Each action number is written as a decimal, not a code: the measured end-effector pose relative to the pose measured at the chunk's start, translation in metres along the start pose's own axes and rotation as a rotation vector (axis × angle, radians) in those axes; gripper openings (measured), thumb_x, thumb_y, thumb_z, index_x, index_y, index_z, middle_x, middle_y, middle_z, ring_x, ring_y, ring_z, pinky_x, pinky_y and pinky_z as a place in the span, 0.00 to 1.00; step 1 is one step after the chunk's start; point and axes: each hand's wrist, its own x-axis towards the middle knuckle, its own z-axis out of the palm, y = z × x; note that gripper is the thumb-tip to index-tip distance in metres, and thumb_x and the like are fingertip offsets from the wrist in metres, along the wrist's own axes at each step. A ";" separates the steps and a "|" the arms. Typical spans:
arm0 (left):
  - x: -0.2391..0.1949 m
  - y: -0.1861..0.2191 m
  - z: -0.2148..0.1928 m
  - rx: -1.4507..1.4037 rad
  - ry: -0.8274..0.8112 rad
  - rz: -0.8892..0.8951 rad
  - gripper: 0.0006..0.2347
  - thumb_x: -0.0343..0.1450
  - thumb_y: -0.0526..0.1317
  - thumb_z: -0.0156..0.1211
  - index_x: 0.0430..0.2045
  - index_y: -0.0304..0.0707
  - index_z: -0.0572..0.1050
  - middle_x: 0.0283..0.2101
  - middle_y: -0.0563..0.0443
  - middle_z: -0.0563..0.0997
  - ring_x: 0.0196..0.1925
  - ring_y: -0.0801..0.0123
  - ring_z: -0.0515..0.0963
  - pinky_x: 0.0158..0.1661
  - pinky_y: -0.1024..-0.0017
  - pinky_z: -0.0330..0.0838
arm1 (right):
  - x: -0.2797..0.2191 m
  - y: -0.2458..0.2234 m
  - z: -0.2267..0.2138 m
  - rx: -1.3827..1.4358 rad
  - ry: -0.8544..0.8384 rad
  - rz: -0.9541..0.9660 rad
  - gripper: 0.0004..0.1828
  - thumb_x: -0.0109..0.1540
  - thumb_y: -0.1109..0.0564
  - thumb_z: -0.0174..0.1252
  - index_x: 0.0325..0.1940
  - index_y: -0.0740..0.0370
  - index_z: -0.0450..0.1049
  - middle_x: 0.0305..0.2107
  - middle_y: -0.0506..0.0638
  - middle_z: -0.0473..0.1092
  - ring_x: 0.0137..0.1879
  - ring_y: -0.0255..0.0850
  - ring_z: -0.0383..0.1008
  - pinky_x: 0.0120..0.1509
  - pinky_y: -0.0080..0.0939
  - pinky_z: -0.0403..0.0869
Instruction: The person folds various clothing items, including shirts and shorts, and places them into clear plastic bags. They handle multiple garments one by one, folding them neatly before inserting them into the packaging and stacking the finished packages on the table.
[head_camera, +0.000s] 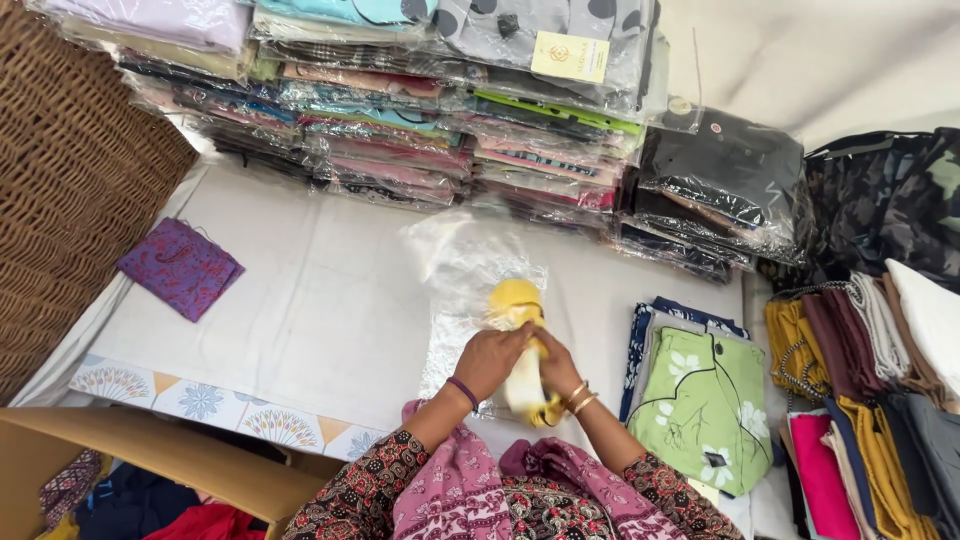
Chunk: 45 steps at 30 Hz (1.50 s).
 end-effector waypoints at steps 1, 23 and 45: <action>-0.001 0.001 0.000 0.025 -0.050 -0.038 0.15 0.75 0.37 0.52 0.56 0.35 0.75 0.31 0.42 0.82 0.34 0.54 0.81 0.39 0.59 0.75 | 0.004 0.011 0.010 0.547 -0.047 0.192 0.22 0.64 0.57 0.57 0.63 0.58 0.69 0.46 0.64 0.73 0.48 0.61 0.77 0.51 0.52 0.74; -0.102 -0.074 0.071 -0.583 0.319 -0.753 0.43 0.64 0.32 0.67 0.72 0.41 0.43 0.50 0.40 0.71 0.42 0.65 0.83 0.36 0.70 0.82 | -0.026 -0.049 0.003 -0.432 -0.128 -0.204 0.38 0.65 0.39 0.49 0.76 0.55 0.55 0.71 0.57 0.55 0.79 0.52 0.43 0.76 0.67 0.42; -0.061 -0.082 0.033 -0.540 0.367 -0.649 0.26 0.72 0.32 0.58 0.68 0.50 0.64 0.22 0.49 0.81 0.23 0.72 0.78 0.29 0.72 0.74 | 0.049 0.067 -0.006 0.922 -0.031 0.399 0.08 0.62 0.58 0.63 0.38 0.67 0.80 0.24 0.47 0.75 0.30 0.34 0.72 0.35 0.37 0.73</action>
